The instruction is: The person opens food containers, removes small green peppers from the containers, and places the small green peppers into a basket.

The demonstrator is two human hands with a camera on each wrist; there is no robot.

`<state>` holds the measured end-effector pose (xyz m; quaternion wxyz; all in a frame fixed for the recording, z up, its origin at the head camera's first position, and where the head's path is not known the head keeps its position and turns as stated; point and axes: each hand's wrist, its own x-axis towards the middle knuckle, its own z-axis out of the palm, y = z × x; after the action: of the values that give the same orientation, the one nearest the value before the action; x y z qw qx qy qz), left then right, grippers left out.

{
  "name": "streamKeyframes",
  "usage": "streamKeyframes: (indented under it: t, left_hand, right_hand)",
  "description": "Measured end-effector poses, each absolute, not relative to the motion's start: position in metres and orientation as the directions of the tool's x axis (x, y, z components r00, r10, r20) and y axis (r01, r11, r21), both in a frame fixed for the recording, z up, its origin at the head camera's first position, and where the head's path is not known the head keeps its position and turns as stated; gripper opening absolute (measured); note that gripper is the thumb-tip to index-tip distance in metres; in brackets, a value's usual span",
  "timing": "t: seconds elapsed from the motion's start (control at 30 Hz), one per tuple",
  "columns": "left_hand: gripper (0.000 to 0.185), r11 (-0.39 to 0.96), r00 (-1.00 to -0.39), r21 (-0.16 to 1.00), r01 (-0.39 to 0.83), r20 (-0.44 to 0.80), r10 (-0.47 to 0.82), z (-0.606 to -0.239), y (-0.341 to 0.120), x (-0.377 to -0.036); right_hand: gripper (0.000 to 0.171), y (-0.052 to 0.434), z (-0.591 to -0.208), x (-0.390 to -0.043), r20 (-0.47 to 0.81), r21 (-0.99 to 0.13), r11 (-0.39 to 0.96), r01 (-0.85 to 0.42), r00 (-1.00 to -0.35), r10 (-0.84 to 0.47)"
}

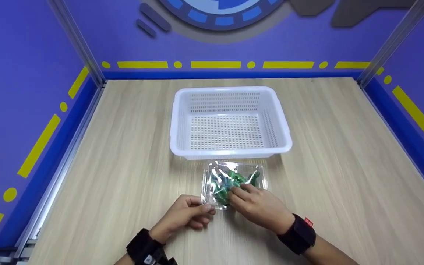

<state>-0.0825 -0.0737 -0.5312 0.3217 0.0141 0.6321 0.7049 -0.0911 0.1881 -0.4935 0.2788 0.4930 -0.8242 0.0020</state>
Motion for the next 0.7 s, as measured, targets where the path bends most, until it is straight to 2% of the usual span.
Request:
streamKeyframes:
  t: [0.23, 0.47, 0.7]
  left_hand:
    - [0.027, -0.097, -0.863, 0.9, -0.424, -0.369, 0.344, -0.534, -0.063, -0.074]
    - [0.024, -0.104, -0.909, 0.925, -0.366, -0.331, 0.253, -0.534, -0.059, -0.072]
    - [0.018, -0.129, -0.917, 0.916, -0.381, -0.356, 0.18, -0.534, -0.047, -0.072]
  right_hand:
    - [0.019, 0.186, -0.493, -0.095, 0.451, 0.314, 0.511, -0.8, -0.348, -0.822]
    - [0.016, 0.181, -0.489, -0.1, 0.397, 0.358, 0.497, -0.791, -0.353, -0.847]
    - [0.017, 0.185, -0.491, -0.099, 0.407, 0.35, 0.477, -0.806, -0.328, -0.853]
